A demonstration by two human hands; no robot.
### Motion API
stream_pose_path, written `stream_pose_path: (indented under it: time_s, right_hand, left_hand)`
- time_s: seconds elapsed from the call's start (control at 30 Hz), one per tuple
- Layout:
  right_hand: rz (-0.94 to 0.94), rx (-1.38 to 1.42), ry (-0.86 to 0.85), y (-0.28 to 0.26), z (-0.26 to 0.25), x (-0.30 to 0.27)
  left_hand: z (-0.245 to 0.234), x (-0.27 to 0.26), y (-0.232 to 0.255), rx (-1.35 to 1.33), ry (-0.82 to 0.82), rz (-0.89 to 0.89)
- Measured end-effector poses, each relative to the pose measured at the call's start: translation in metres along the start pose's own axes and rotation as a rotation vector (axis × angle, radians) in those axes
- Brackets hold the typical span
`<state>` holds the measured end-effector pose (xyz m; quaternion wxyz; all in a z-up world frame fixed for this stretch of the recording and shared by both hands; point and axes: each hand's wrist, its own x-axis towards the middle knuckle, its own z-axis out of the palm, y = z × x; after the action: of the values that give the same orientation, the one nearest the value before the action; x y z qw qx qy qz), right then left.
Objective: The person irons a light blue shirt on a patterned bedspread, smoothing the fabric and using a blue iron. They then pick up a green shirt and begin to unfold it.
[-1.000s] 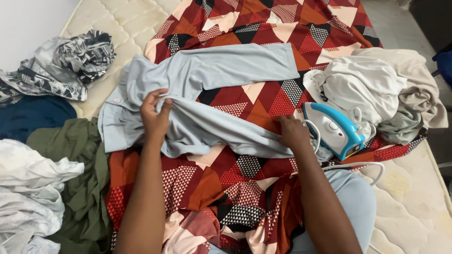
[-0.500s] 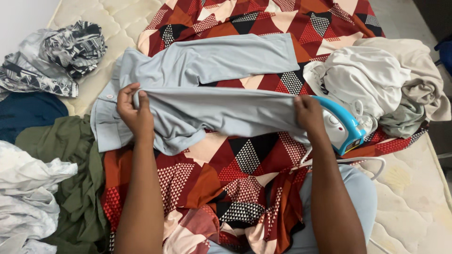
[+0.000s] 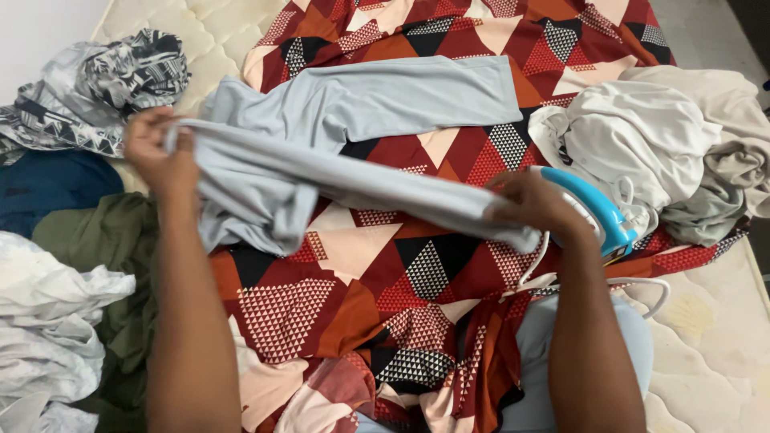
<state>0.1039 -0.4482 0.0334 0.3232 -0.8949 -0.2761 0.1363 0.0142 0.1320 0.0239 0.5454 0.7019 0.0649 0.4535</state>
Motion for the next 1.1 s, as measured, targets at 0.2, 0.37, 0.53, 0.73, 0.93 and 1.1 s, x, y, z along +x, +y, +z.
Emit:
stream_pose_path:
  time_s: [0.2,0.37,0.53,0.73,0.93,1.1]
  right_hand:
    - [0.212,-0.015,0.000,0.025,0.036,0.028]
    - [0.155,1.144,0.308,0.026,0.030,0.034]
    - [0.446,1.209,0.447,0.030,0.024,0.042]
    - [0.160,0.392,0.847,0.077,0.047,0.078]
    - [-0.032,-0.080,0.987,0.064,0.051,0.074]
    - [0.143,-0.101,0.493,0.012,0.033,0.048]
  left_hand:
    - [-0.036,0.012,-0.012,0.004,0.176,-0.214]
    - [-0.033,0.002,-0.022,-0.081,0.090,-0.373]
    - [-0.031,0.025,-0.006,0.060,0.009,-0.389]
    - [0.052,-0.024,0.036,0.959,-0.102,0.195]
    - [0.115,-0.110,0.073,0.860,-0.986,0.077]
    - [0.110,-0.119,0.066,0.865,-0.792,0.289]
